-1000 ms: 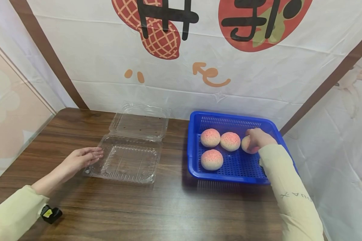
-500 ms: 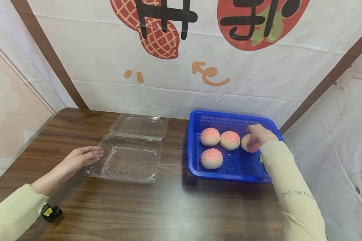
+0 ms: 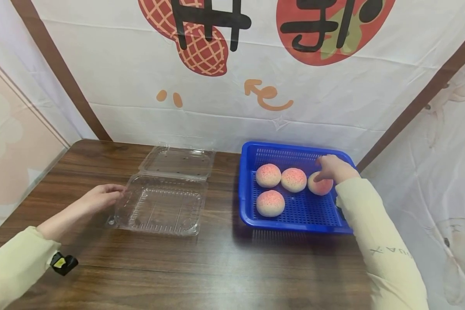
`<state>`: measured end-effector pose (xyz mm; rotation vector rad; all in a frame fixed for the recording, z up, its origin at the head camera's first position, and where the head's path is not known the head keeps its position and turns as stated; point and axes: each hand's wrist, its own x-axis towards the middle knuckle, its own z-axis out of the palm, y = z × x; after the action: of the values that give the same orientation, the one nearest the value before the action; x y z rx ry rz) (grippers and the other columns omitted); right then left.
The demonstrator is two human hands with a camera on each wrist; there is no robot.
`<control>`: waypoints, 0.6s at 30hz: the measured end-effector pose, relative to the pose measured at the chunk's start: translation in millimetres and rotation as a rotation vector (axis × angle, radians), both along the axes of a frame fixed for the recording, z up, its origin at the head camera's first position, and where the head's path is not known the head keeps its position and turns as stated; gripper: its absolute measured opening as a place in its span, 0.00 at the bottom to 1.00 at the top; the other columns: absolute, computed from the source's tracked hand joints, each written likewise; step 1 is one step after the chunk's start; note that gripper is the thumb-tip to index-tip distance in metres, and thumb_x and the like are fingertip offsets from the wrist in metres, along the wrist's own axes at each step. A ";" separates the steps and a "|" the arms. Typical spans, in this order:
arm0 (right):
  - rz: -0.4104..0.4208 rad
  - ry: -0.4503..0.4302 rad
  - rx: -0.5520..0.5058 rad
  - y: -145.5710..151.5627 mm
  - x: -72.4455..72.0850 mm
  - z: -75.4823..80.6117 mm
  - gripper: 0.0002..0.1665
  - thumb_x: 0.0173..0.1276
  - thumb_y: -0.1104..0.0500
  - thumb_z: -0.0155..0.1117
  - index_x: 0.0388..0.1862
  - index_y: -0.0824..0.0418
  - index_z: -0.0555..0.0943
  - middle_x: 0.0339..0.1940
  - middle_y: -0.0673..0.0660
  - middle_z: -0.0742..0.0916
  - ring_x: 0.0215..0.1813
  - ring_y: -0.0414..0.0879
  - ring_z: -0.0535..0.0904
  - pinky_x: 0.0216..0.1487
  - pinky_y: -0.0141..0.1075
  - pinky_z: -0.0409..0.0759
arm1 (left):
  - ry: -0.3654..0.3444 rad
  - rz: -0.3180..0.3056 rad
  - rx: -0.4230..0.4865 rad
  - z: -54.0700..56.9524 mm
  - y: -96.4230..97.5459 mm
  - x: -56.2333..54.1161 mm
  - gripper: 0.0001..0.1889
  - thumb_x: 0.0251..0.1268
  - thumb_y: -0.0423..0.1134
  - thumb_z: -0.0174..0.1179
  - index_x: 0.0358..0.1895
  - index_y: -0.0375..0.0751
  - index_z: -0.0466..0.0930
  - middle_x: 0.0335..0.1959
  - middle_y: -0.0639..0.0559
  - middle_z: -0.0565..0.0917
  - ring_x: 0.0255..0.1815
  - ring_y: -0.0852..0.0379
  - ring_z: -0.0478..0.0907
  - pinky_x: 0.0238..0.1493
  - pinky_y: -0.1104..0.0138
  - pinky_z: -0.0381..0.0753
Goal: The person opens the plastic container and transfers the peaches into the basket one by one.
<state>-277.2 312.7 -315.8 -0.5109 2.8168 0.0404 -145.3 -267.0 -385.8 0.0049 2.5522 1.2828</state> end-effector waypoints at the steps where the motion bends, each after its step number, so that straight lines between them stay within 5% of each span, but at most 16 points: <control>1: 0.005 0.007 0.000 -0.7 0.0 1.2 0.33 0.49 0.55 0.70 0.49 0.77 0.73 0.47 0.76 0.77 0.53 0.71 0.69 0.54 0.57 0.70 | 0.015 0.003 -0.062 2.6 -0.2 -1.0 0.24 0.67 0.35 0.43 0.57 0.15 0.60 0.55 0.20 0.66 0.54 0.32 0.67 0.54 0.49 0.72; 7: 0.018 0.026 -0.009 -7.1 -1.1 7.9 0.32 0.54 0.55 0.66 0.50 0.78 0.72 0.48 0.76 0.77 0.52 0.70 0.69 0.54 0.58 0.69 | 0.082 -0.001 -0.213 20.7 0.3 -13.5 0.27 0.68 0.41 0.44 0.60 0.18 0.59 0.57 0.22 0.64 0.56 0.28 0.61 0.54 0.42 0.67; 18: 0.108 0.135 -0.021 -34.7 -2.4 15.8 0.25 0.57 0.61 0.64 0.48 0.78 0.74 0.45 0.74 0.79 0.49 0.66 0.73 0.53 0.56 0.72 | 0.148 -0.025 -0.218 48.1 14.1 -42.4 0.28 0.68 0.42 0.44 0.62 0.22 0.59 0.58 0.26 0.67 0.57 0.33 0.64 0.55 0.45 0.68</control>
<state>-279.6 278.0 -300.0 -0.6889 2.9205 0.0699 -187.7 -253.0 -337.7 0.0902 2.7956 1.0247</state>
